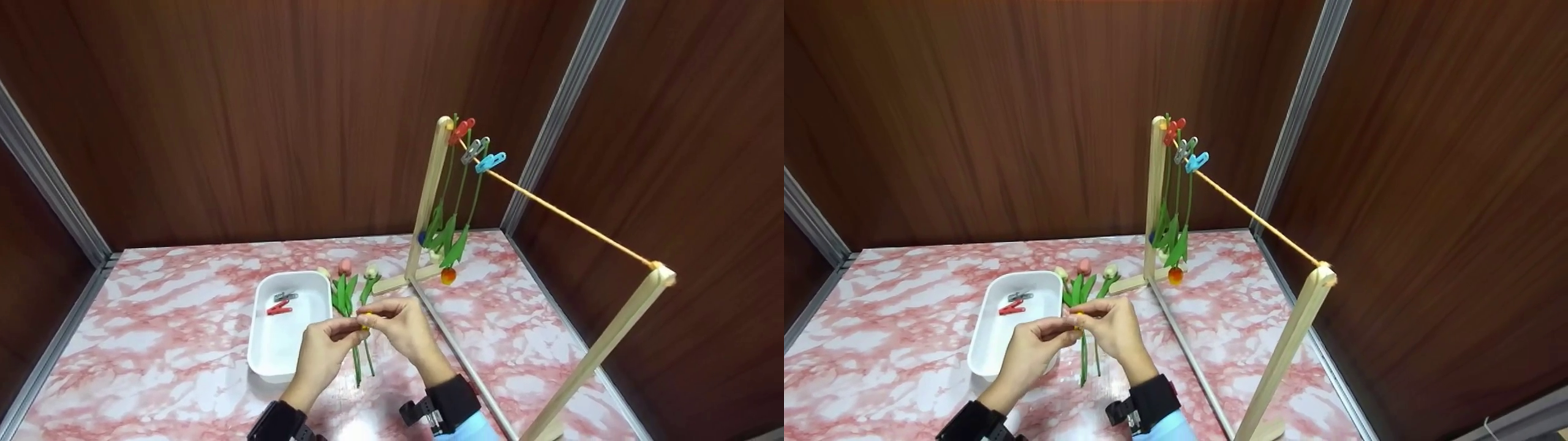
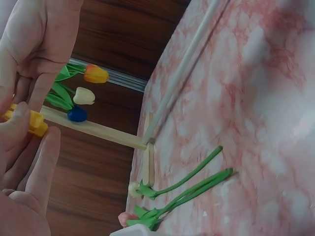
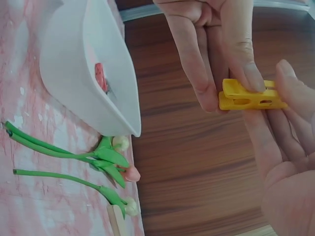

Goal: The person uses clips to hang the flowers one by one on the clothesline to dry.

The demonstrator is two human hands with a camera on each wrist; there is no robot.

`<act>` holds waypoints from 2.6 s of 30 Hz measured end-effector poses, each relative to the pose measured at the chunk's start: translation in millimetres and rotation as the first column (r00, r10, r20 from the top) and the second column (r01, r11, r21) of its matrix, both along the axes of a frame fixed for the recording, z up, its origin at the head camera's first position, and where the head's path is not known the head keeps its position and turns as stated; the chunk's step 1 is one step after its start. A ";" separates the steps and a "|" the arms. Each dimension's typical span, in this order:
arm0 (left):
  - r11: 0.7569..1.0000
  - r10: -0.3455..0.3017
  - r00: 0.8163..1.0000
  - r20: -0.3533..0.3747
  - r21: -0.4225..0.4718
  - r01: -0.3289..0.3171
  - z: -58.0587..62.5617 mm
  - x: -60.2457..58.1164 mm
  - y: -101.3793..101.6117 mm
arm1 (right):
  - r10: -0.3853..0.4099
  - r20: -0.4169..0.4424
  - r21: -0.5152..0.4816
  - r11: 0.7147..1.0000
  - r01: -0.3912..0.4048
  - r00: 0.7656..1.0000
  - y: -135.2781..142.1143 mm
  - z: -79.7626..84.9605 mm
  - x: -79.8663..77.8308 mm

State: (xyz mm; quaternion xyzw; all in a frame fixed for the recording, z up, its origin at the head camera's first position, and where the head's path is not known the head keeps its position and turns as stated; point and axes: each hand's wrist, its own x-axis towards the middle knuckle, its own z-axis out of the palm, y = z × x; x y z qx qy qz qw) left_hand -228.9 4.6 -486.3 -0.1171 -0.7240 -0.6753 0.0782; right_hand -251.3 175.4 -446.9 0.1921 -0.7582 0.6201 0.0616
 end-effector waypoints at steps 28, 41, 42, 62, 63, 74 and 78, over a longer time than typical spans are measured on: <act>0.095 -0.362 0.864 -0.351 -0.936 -0.340 -56.1 -39.1 57.7 | -0.235 -0.018 -0.150 0.962 0.230 0.972 56.8 -12.2 -5.8; -0.057 -0.482 0.796 -0.367 -0.893 -0.447 -73.5 -41.6 67.5 | -0.199 0.036 -0.186 0.961 0.202 0.979 63.7 -21.5 11.1; -0.062 -0.492 0.787 -0.372 -0.886 -0.459 -74.4 -42.0 67.4 | -0.195 0.035 -0.186 0.962 0.198 0.980 64.3 -22.1 11.7; -0.021 -0.150 0.894 -0.422 -0.903 -0.430 -67.2 -50.5 62.0 | -0.135 0.076 -0.207 0.967 0.149 0.988 68.5 -34.6 20.5; -0.033 -0.141 0.900 -0.413 -0.906 -0.421 -67.6 -51.4 61.6 | -0.132 0.082 -0.212 0.966 0.147 0.988 68.9 -35.5 21.1; -0.037 -0.215 0.857 -0.468 -0.873 -0.486 -73.5 -60.7 58.8 | -0.106 0.113 -0.229 0.965 0.130 0.988 72.2 -44.7 25.7; 0.063 -0.265 0.755 -0.600 -0.792 -0.607 -70.3 -68.0 52.7 | -0.098 0.108 -0.229 0.966 0.121 0.989 72.5 -44.4 27.4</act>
